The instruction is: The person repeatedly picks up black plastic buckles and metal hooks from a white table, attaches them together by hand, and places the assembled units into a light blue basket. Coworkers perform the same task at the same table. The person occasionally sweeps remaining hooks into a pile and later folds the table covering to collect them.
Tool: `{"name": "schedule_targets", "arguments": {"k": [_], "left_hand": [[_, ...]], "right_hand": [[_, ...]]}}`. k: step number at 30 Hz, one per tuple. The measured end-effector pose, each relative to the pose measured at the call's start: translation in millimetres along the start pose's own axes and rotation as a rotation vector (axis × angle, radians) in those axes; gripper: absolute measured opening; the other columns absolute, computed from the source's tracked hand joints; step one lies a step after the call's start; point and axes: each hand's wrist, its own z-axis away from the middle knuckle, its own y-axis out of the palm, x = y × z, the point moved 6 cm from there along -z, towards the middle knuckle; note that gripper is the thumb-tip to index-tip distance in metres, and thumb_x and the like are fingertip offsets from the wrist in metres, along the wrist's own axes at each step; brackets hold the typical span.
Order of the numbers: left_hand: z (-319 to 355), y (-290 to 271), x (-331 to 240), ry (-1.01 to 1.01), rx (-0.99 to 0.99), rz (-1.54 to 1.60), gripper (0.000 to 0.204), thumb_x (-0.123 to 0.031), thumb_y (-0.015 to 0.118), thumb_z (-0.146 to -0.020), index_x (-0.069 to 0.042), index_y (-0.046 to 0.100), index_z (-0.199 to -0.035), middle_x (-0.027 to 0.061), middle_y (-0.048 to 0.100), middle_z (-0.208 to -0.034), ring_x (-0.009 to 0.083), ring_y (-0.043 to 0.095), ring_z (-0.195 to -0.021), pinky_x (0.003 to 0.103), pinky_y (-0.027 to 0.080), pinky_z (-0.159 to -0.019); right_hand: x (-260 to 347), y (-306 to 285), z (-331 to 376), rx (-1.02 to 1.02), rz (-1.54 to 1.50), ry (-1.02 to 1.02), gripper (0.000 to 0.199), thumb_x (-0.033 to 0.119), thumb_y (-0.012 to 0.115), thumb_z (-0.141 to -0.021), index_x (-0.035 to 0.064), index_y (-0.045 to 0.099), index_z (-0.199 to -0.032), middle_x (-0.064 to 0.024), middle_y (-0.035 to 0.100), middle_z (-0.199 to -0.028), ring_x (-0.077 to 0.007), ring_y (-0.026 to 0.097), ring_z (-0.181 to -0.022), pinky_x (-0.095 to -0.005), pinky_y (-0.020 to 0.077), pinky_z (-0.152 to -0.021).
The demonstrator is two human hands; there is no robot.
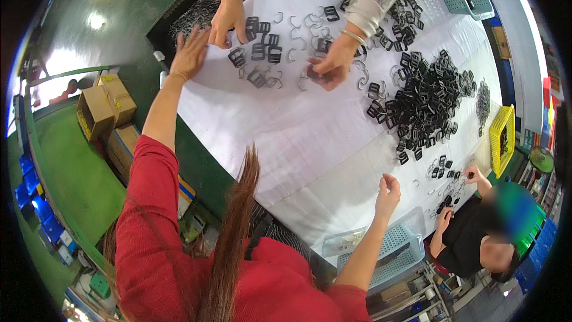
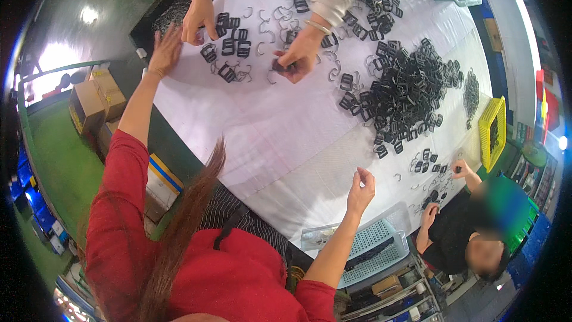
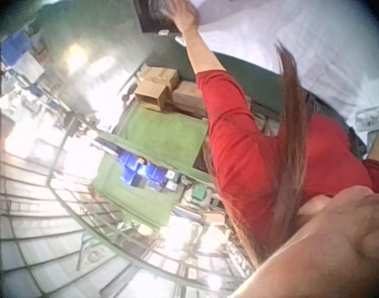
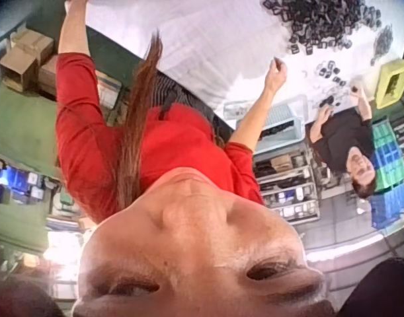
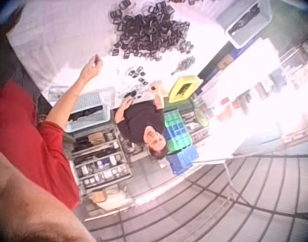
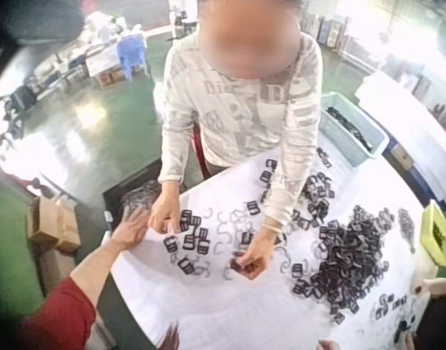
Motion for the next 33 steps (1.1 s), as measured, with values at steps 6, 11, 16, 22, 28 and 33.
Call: {"name": "schedule_targets", "arguments": {"k": [6, 11, 16, 22, 28, 33], "left_hand": [[-8, -53, 60, -0.349, -0.556, 0.063, 0.037, -0.012, 0.050, -0.086, -0.014, 0.051, -0.122, 0.0071, 0.050, -0.126, 0.0281, 0.036, -0.126, 0.054, 0.026, -0.097], [-18, -160, -100, -0.111, -0.847, 0.386, 0.033, -0.009, 0.044, -0.090, 0.005, 0.047, -0.121, 0.0197, 0.049, -0.122, 0.0348, 0.042, -0.117, 0.043, 0.029, -0.101], [-18, -126, -336, 0.539, -0.349, 0.886, 0.032, -0.008, 0.046, -0.087, -0.001, 0.050, -0.119, 0.0164, 0.049, -0.123, 0.0347, 0.041, -0.120, 0.045, 0.029, -0.102], [-165, -35, -429, 0.139, -0.263, 0.694, 0.047, -0.029, 0.048, -0.090, -0.006, 0.041, -0.131, 0.0180, 0.035, -0.139, 0.0356, 0.021, -0.134, 0.053, 0.013, -0.108], [-202, -60, -526, 0.398, -0.154, 1.017, 0.048, -0.031, 0.050, -0.090, -0.005, 0.042, -0.130, 0.0209, 0.041, -0.134, 0.0372, 0.033, -0.127, 0.045, 0.024, -0.106], [-135, -80, -581, 0.241, 0.008, 1.502, 0.034, -0.020, 0.048, -0.089, -0.006, 0.051, -0.121, 0.0204, 0.055, -0.117, 0.0340, 0.051, -0.112, 0.035, 0.038, -0.095]], "right_hand": [[-9, 0, -12, -0.062, -0.057, -0.053, 0.017, 0.004, 0.060, -0.078, 0.0017, 0.064, -0.094, -0.0096, 0.060, -0.089, -0.0202, 0.060, -0.080, -0.0302, 0.0475, -0.072], [-44, -14, -45, -0.269, -0.038, 0.017, 0.022, 0.008, 0.060, -0.078, 0.0037, 0.061, -0.101, -0.0113, 0.057, -0.097, -0.0235, 0.056, -0.091, -0.0333, 0.0454, -0.078], [-85, -23, -81, -0.524, 0.013, -0.056, 0.038, 0.020, 0.060, -0.083, 0.0032, 0.051, -0.116, -0.0152, 0.050, -0.115, -0.0308, 0.044, -0.113, -0.0399, 0.0348, -0.096], [-93, -10, -114, -0.594, -0.039, -0.150, 0.053, 0.031, 0.054, -0.088, 0.0032, 0.039, -0.130, -0.0189, 0.039, -0.135, -0.0354, 0.030, -0.129, -0.0466, 0.0210, -0.106], [-61, -7, -178, -0.549, -0.126, -0.192, 0.059, 0.042, 0.050, -0.088, 0.0044, 0.039, -0.131, -0.0171, 0.042, -0.134, -0.0317, 0.032, -0.130, -0.0481, 0.0176, -0.108], [-37, 4, -171, -0.537, -0.718, -0.100, 0.054, 0.034, 0.061, -0.085, 0.0036, 0.044, -0.126, -0.0140, 0.050, -0.126, -0.0267, 0.049, -0.114, -0.0353, 0.0367, -0.097]]}}
